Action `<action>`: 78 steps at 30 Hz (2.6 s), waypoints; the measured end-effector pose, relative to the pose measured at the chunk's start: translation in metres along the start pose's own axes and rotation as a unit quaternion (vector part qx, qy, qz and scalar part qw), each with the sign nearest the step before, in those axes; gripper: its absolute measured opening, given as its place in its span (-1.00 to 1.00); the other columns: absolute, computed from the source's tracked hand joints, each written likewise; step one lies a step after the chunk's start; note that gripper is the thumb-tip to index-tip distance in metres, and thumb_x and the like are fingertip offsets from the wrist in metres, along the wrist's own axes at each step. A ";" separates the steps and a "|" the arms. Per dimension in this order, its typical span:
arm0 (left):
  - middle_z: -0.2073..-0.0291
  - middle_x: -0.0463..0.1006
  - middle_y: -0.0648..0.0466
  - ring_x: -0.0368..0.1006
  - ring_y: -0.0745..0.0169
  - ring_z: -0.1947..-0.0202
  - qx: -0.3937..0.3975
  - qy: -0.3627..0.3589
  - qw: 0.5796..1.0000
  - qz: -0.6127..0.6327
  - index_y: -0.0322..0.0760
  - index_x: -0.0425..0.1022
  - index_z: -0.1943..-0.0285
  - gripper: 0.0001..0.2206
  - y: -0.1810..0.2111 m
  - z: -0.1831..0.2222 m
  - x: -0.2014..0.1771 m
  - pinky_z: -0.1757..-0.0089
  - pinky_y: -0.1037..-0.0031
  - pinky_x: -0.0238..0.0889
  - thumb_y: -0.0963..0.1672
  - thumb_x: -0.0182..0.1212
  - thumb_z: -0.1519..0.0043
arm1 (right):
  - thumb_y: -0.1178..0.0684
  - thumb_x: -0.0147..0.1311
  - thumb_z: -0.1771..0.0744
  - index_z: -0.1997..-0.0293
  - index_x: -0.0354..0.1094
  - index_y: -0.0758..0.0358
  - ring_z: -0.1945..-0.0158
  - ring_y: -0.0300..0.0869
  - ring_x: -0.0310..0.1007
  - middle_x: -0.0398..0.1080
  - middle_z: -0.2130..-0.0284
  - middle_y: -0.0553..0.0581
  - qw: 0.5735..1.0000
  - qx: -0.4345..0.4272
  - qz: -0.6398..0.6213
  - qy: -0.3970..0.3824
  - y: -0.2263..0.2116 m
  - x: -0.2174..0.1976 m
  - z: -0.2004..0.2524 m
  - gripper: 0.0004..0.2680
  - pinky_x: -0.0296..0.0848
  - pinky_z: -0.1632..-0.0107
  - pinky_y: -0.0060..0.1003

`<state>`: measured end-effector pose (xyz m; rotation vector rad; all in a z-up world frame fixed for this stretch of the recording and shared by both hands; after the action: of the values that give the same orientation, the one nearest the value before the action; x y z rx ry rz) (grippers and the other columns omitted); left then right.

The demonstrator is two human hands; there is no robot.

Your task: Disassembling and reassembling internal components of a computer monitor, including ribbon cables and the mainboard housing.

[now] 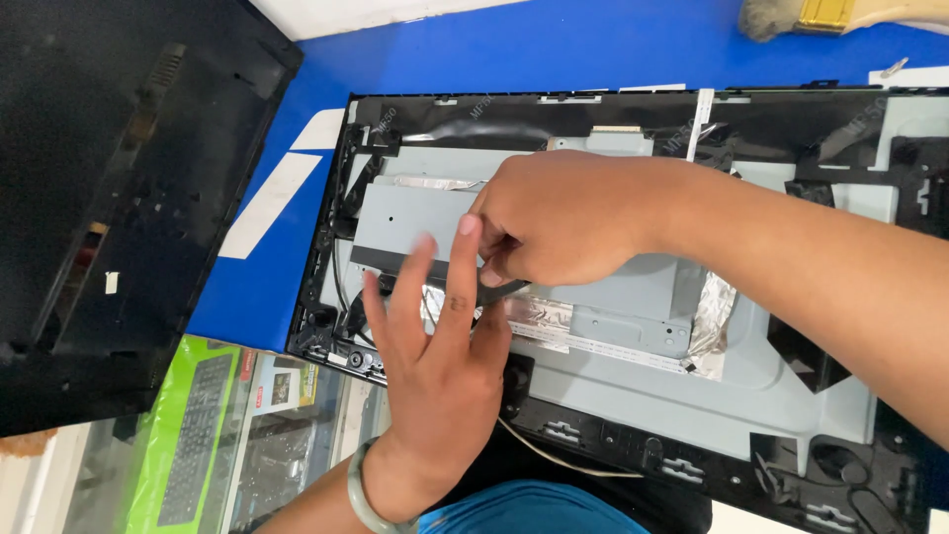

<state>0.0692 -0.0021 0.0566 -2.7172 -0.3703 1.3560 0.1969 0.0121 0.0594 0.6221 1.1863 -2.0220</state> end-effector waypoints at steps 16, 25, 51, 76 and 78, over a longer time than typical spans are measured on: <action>-0.38 0.34 -0.15 0.33 -0.04 0.27 0.087 -0.009 0.995 -0.038 -0.48 0.39 0.39 -0.75 0.005 0.015 0.008 0.23 0.21 0.29 -0.30 0.26 -0.39 | 0.24 -0.22 -0.20 0.59 0.32 0.17 0.40 -0.19 0.21 0.35 0.48 -0.12 0.996 -0.059 0.060 0.028 0.004 0.005 -0.012 -0.83 0.15 0.33 -0.22; -0.44 0.28 -0.14 0.40 0.08 0.39 0.058 -0.028 0.995 -0.070 -0.33 0.34 0.43 -0.69 0.007 0.019 0.008 0.21 0.24 0.31 -0.26 0.25 -0.42 | 0.04 -0.11 -0.36 0.38 0.54 0.07 0.25 -0.23 0.41 0.49 0.31 -0.17 0.997 -0.046 0.056 0.019 0.001 0.002 -0.007 -0.78 0.32 0.20 -0.26; -0.48 0.01 -0.38 0.44 -0.02 0.20 0.072 -0.074 0.992 0.073 -0.58 0.53 -0.07 -0.90 -0.004 0.026 -0.009 0.12 0.27 0.41 -0.30 0.26 -0.43 | -0.02 -0.07 -0.36 0.50 0.45 0.15 0.31 -0.22 0.36 0.47 0.35 -0.15 0.996 -0.075 0.048 0.022 0.005 0.004 -0.011 -0.76 0.27 0.23 -0.22; -0.34 0.35 -0.10 0.47 -0.02 0.02 -0.036 -0.114 0.944 0.307 -0.33 0.59 0.11 -0.89 -0.110 0.057 -0.006 0.01 0.07 0.38 -0.16 0.21 -0.33 | -0.07 0.17 -0.35 0.55 0.60 0.03 0.53 -0.29 0.38 0.44 0.54 -0.21 0.999 -0.033 0.006 0.037 0.030 0.014 -0.018 -0.77 0.33 0.33 -0.29; -0.21 0.41 -0.08 0.43 -0.06 0.04 -0.007 -0.124 0.938 0.325 -0.34 0.57 0.08 -0.87 -0.107 0.054 -0.005 0.06 0.09 0.33 -0.16 0.18 -0.34 | -0.06 0.19 -0.34 0.55 0.59 0.05 0.54 -0.28 0.35 0.43 0.54 -0.19 0.998 -0.040 -0.007 0.044 0.034 0.016 -0.018 -0.77 0.31 0.35 -0.28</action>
<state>0.0042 0.0988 0.0471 -2.7954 0.5701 1.8393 0.2133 0.0109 0.0213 0.6707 1.3201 -1.9664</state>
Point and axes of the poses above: each hand's wrist, its own z-axis away from the middle knuckle, its own x-axis out of the palm, y = z × x, the point moved 8 cm from there along -z, towards the middle knuckle
